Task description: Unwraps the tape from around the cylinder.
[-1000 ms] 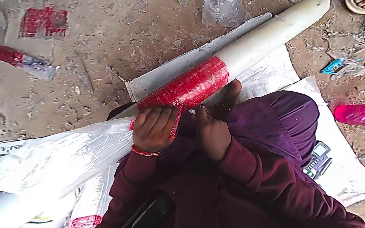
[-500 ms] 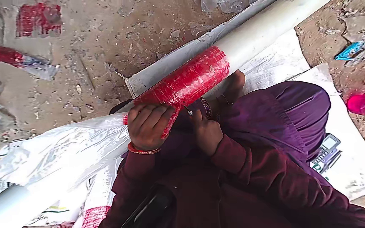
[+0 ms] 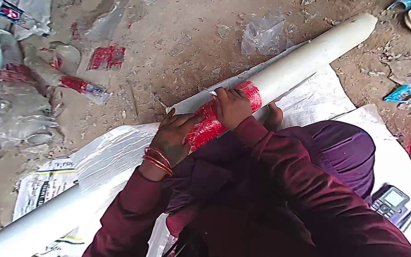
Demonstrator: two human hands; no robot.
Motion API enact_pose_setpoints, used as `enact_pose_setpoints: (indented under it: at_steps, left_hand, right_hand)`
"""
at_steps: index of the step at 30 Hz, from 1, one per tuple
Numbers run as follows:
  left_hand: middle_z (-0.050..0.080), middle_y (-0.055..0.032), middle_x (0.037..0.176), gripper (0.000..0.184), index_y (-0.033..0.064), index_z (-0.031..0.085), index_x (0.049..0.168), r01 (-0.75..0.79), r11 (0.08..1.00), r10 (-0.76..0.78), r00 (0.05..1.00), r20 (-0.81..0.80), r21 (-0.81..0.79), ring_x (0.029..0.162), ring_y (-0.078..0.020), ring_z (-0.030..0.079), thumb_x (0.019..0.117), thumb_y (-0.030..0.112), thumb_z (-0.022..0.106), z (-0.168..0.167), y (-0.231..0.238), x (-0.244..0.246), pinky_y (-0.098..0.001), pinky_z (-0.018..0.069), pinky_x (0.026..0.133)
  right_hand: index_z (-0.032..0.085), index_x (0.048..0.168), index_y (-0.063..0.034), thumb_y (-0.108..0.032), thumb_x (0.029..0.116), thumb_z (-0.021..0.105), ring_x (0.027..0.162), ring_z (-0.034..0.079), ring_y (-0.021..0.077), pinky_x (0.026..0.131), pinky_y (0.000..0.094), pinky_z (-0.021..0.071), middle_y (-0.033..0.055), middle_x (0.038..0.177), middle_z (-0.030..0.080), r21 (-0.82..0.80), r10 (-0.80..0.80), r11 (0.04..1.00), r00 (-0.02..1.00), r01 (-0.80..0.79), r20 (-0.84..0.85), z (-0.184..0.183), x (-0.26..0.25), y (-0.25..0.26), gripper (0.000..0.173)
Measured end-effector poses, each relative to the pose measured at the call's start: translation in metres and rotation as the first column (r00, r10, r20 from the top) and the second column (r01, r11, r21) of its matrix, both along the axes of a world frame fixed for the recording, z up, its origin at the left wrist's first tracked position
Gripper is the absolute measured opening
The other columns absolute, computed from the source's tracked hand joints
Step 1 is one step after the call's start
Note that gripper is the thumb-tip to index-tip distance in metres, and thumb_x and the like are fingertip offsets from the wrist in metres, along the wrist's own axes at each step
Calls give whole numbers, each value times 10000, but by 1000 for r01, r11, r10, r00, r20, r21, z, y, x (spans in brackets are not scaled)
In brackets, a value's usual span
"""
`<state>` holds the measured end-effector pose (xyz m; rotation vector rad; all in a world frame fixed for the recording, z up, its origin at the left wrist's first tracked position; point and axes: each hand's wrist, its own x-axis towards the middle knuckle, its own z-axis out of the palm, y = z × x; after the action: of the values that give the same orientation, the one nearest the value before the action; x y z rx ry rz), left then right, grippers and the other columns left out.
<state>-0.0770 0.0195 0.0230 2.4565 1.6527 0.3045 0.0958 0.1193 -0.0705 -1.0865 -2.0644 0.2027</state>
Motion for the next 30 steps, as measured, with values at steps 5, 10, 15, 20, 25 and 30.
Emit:
enact_pose_setpoints:
  at_steps: [5, 10, 15, 20, 25, 30]
  left_hand:
    - [663, -16, 1376, 998, 191, 132, 1659, 71, 607, 181, 957, 225, -791, 1258, -111, 625, 900, 714, 515, 67, 55, -18, -328, 507, 1064]
    - [724, -127, 938, 406, 102, 539, 1416, -321, 446, 403, 905, -133, -836, 684, -179, 648, 1136, 296, 319, 12, 111, -42, -296, 497, 587]
    - [506, -123, 1540, 631, 98, 371, 1582, -121, 440, 115, 990, -78, -890, 1434, -218, 471, 1103, 486, 237, -3, 76, -73, -448, 326, 1209]
    - [499, -191, 1539, 888, 237, 237, 1652, -521, 606, 241, 840, -486, -601, 1266, -444, 600, 946, 630, 606, 40, 23, -9, -691, 459, 989]
    - [599, -245, 1428, 770, 26, 588, 1431, -452, 891, 420, 793, -442, 38, 1199, -530, 633, 919, 602, 593, -1, -39, 22, -672, 534, 869]
    - [605, -108, 1468, 587, 59, 603, 1423, -355, 896, 437, 817, -377, 267, 1381, -390, 541, 1028, 474, 475, -32, -50, 28, -642, 408, 1075]
  right_hand:
    - [662, 946, 8, -151, 1018, 450, 867, 753, 335, 824, 467, 572, 177, 877, 750, 64, -1, 998, 1000, 3, -26, -5, 5, -4, 275]
    - [675, 937, -11, -175, 1022, 441, 896, 751, 317, 843, 441, 566, 160, 909, 758, 130, -11, 991, 999, 17, -50, -14, 8, -9, 298]
    - [677, 963, -14, -163, 999, 483, 882, 750, 312, 816, 442, 563, 152, 903, 759, 65, 1, 998, 1000, 1, -26, -9, 6, -4, 247]
    - [661, 1092, -10, -182, 1038, 470, 880, 737, 330, 819, 493, 537, 155, 908, 746, -223, 72, 974, 992, -47, 108, 15, -6, 16, 263]
    - [648, 1105, -15, -203, 1058, 449, 860, 734, 331, 807, 501, 522, 155, 896, 739, -271, 88, 961, 986, -47, 142, 21, -12, 27, 278]
    - [654, 1116, -5, -188, 1049, 448, 863, 734, 354, 812, 521, 521, 172, 897, 739, -280, 41, 960, 991, -3, 129, 21, -14, 26, 284]
